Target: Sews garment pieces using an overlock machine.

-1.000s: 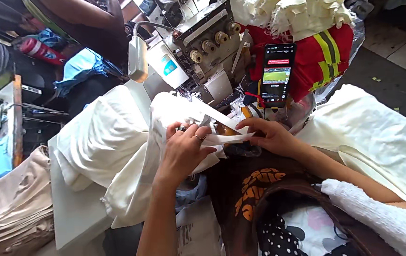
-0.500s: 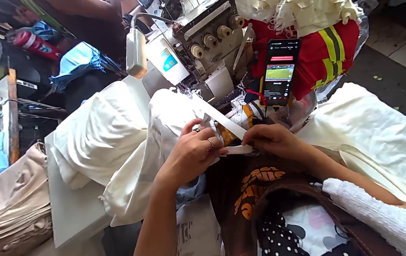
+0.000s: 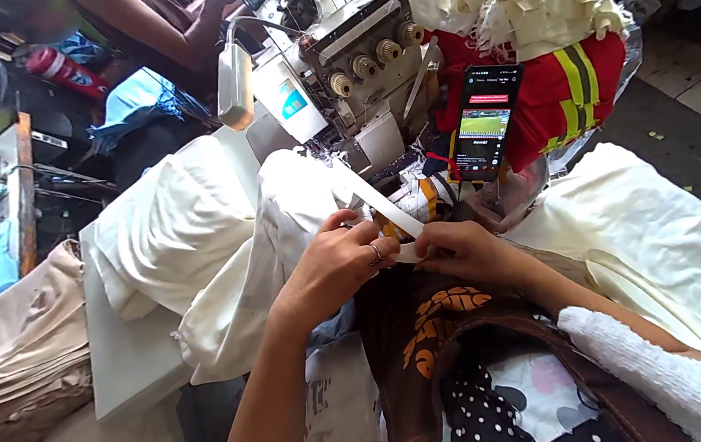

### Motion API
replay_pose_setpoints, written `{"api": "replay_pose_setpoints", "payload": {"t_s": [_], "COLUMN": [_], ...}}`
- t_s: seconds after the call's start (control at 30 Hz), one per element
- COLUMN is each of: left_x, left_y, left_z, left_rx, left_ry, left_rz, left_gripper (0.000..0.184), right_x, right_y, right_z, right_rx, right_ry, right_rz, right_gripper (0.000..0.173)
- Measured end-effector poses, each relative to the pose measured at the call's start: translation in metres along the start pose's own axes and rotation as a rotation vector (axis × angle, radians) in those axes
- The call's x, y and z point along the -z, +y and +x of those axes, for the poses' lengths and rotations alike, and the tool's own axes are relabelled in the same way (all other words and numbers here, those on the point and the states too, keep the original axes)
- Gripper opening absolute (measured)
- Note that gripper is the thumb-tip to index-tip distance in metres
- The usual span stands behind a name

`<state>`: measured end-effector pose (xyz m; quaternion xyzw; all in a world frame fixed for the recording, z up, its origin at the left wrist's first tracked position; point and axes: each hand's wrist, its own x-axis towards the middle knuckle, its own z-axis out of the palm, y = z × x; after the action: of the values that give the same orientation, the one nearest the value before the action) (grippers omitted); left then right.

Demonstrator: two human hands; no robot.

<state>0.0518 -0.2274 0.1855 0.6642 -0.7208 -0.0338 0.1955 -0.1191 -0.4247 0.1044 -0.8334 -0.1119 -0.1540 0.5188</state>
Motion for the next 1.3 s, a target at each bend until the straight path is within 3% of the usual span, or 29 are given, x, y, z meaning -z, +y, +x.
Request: {"api": "replay_pose_setpoints", "payload": {"t_s": [0.27,0.47,0.63,0.73,0.8,0.87,0.97,1.07,1.17,1.3], "left_x": [0.005,0.011,0.020,0.028,0.041,0.059,0.076,0.073,0.059,0.047], "left_y": [-0.011,-0.013,0.022,0.072,0.092,0.097,0.085,0.058,0.035,0.021], "left_z": [-0.008,-0.018,-0.024,-0.028,-0.042,-0.066,-0.105,-0.134,-0.144,-0.142], "left_rx": [0.112,0.133,0.208,0.149,0.170,0.270,0.479,0.689,0.837,0.864], "left_ry": [0.080,0.253,0.219,0.143,0.214,0.340,0.494,0.534,0.504,0.528], "left_rz": [0.047,-0.275,-0.057,0.120,0.151,0.137,0.194,0.346,0.399,0.404], "left_gripper": [0.026,0.017,0.020,0.018,0.012,0.012,0.018,0.038,0.047,0.045], "right_x": [0.006,0.001,-0.006,-0.029,-0.044,-0.055,-0.057,-0.042,-0.036,-0.044], "right_y": [-0.008,-0.010,-0.019,-0.034,-0.043,-0.039,0.008,0.046,0.038,0.035], "right_z": [0.000,0.002,0.011,0.032,0.055,0.082,0.127,0.159,0.164,0.161], "right_rx": [-0.032,-0.041,-0.048,0.184,0.409,0.504,0.437,0.254,0.106,0.051], "right_ry": [0.073,0.114,0.065,-0.001,-0.059,-0.043,0.024,0.086,0.088,0.139], "right_rz": [-0.069,-0.016,0.055,0.144,0.184,0.154,0.071,0.055,0.066,0.038], "right_gripper": [0.018,0.016,0.016,0.012,0.013,0.015,0.015,0.013,0.009,0.012]}}
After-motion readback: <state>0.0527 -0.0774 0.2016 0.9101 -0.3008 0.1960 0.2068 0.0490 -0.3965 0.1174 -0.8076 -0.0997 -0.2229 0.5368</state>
